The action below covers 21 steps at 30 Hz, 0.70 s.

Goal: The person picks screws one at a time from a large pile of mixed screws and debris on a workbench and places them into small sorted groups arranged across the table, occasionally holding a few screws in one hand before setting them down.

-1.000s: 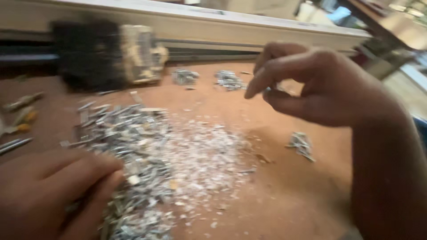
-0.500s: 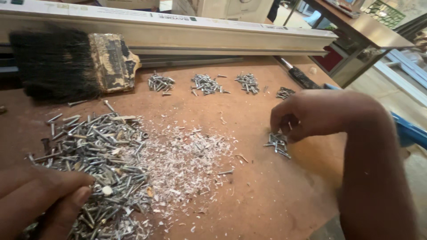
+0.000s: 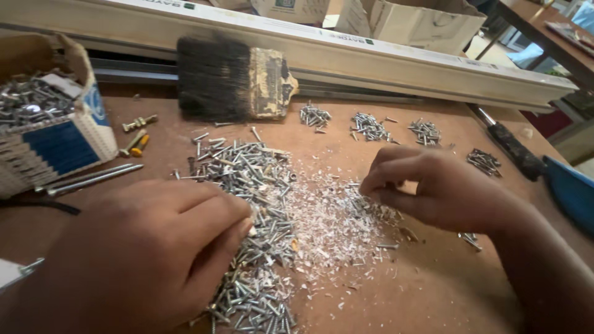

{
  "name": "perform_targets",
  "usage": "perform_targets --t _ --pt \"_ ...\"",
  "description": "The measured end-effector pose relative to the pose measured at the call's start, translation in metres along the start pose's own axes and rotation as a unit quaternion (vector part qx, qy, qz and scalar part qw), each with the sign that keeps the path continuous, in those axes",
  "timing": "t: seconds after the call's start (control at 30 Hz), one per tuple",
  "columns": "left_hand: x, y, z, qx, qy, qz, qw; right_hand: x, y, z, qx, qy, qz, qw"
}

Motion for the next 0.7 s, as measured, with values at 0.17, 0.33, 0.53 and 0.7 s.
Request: perform_targets --t 0.17,0.33,0.53,0.7 --pt "-0.004 -0.012 0.008 -0.029 -0.011 -0.019 0.999 0.008 0.011 -0.011 -0.027 0.052 -0.010 0.998" --pt "-0.007 -0.011 0.008 -0.041 -0.004 0.002 0.999 0.008 0.010 -0.012 -0.015 0.055 -0.019 0.998" --pt "-0.003 -0.011 0.007 -0.034 -0.007 -0.027 0.999 0.004 0.008 -0.011 0.010 0.046 0.022 0.999" --pt "0.001 -0.006 0.001 -0.005 -0.012 -0.022 1.000 -0.004 -0.004 -0.008 0.023 0.025 0.027 0.999"
Point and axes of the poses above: each hand's wrist, its own x-axis towards the middle knuckle, its own z-axis out of the back of the hand, y = z × x, the point moved 7 cm from there along x, towards the middle knuckle, and after that the axes turned 14 degrees about -x, right-handed, at the moved point
